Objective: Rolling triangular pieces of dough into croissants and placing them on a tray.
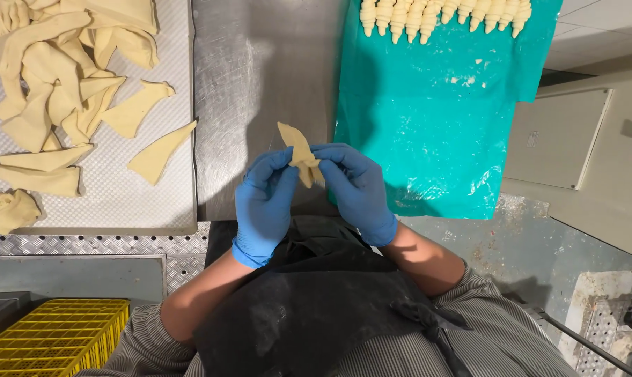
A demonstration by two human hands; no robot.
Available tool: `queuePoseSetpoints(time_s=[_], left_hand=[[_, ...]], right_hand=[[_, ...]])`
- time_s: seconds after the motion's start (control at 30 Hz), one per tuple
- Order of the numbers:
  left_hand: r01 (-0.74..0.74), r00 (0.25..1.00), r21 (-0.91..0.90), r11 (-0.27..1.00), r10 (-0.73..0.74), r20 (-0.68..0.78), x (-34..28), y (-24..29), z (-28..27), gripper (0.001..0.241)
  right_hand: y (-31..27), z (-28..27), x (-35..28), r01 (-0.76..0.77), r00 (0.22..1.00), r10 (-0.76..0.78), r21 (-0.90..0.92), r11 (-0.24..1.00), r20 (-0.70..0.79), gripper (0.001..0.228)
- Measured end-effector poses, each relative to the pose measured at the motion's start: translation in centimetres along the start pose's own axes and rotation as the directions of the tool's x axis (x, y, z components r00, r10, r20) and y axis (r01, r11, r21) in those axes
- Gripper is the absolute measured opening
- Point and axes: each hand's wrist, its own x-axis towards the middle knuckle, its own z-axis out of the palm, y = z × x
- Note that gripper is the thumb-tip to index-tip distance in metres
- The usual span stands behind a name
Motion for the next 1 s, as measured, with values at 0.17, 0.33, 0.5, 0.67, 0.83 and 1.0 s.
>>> queuePoseSetpoints(time_s=[0.17,0.33,0.5,0.67,0.83,1.0], left_hand=[[0.012,0.999,0.309,0.951,0.004,-0.051,0.8,1.4,-1.2,0.024],[0.124,0.948,0.075,0.989,-0.096,-0.304,2.6,-3.8,-13.1,0.015],[-0.034,0.832,0.585,0.81,0.347,-0.433,3.1,-4.5,-19.8,0.026],[0.248,0.969,0.311,0.918,-0.237,-0.071,2.7,-7.0,-12.6,0.035],[0.705,0.708,-0.175,0.688,-0.699,0.104,3.9,-7.1,-6.3,0.046],[0.745,0.665,-0.235,0.624,-0.721,0.193,5.4,-12.2,-7.2,0.033]], right_hand=[[-0.2,0.9,0.9,0.03,0.998,-0.021,-0.138,0.99,0.064,0.02],[4.5,-0.3,2.3,-0.106,0.994,0.11,0.203,0.973,-0.007,0.018],[6.2,-1.0,3.9,-0.172,0.978,0.189,0.162,0.972,-0.093,0.026],[2.0,0.8,4.4,0.008,0.99,-0.009,0.008,1.0,0.142,0.02],[5.8,1.7,3.1,0.407,0.91,-0.271,-0.543,0.735,0.315,0.023],[10.7,1.5,3.0,0.291,0.947,-0.164,-0.522,0.801,0.276,0.025]])
